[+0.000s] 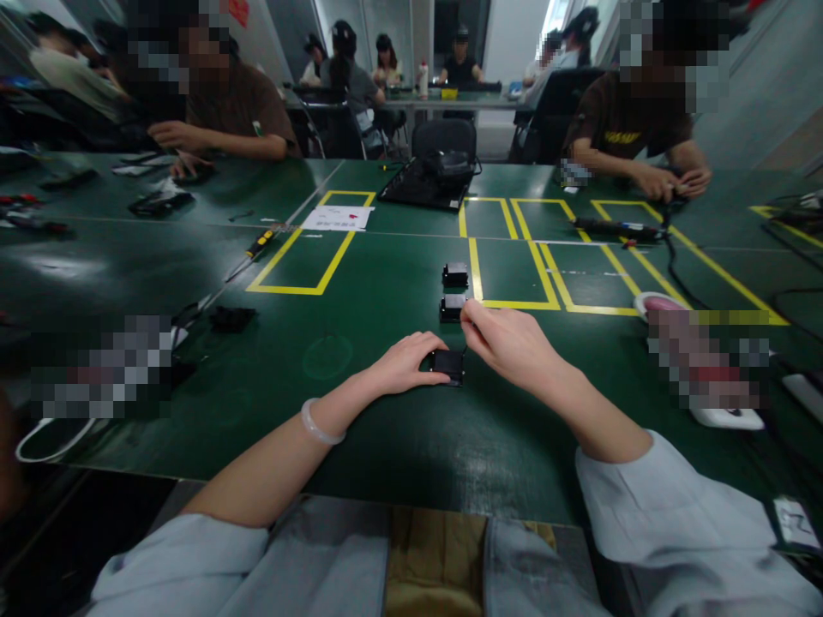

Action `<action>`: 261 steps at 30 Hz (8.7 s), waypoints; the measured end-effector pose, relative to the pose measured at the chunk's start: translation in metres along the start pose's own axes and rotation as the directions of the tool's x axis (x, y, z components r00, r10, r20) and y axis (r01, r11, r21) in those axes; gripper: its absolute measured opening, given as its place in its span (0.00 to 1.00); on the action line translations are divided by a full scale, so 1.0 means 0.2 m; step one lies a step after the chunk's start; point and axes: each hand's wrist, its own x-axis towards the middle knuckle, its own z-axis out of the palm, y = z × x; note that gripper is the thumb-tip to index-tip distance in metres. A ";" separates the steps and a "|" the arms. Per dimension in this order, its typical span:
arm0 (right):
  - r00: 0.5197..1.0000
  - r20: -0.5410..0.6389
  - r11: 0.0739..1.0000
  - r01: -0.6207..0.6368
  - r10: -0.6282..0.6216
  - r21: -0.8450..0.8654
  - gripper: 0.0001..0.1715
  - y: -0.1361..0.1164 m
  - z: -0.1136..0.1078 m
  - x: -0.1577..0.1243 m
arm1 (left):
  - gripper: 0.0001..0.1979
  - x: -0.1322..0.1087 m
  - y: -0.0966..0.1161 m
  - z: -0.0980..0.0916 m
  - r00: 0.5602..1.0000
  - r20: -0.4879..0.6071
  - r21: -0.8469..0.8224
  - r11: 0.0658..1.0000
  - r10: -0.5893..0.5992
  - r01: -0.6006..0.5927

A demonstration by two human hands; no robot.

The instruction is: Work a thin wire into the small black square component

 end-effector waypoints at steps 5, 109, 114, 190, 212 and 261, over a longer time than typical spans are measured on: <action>0.999 0.045 0.998 -0.025 0.028 -0.063 0.19 0.00 0.01 0.01 | 0.21 0.00 0.00 0.00 1.000 -0.003 0.010 1.000 -0.004 0.004; 0.999 0.038 0.999 -0.038 0.037 0.017 0.17 0.01 -0.01 0.00 | 0.21 0.00 0.00 0.00 1.000 -0.001 0.012 1.000 0.000 0.000; 0.993 0.071 0.992 -0.087 0.094 -0.095 0.19 0.00 0.00 0.00 | 0.20 0.00 0.00 0.00 1.000 -0.001 0.011 1.000 -0.002 0.002; 0.994 0.100 0.999 -0.036 0.040 -0.042 0.16 0.02 -0.03 -0.01 | 0.21 0.00 0.01 -0.01 1.000 0.005 0.018 1.000 -0.006 0.006; 0.998 0.064 0.998 -0.025 0.029 -0.061 0.15 0.00 -0.02 -0.01 | 0.21 -0.01 0.00 0.00 1.000 -0.001 0.015 1.000 -0.005 0.005; 0.995 0.091 0.997 -0.027 0.034 -0.069 0.18 -0.02 -0.02 -0.01 | 0.21 0.00 0.00 0.00 1.000 0.002 0.033 0.999 0.003 -0.003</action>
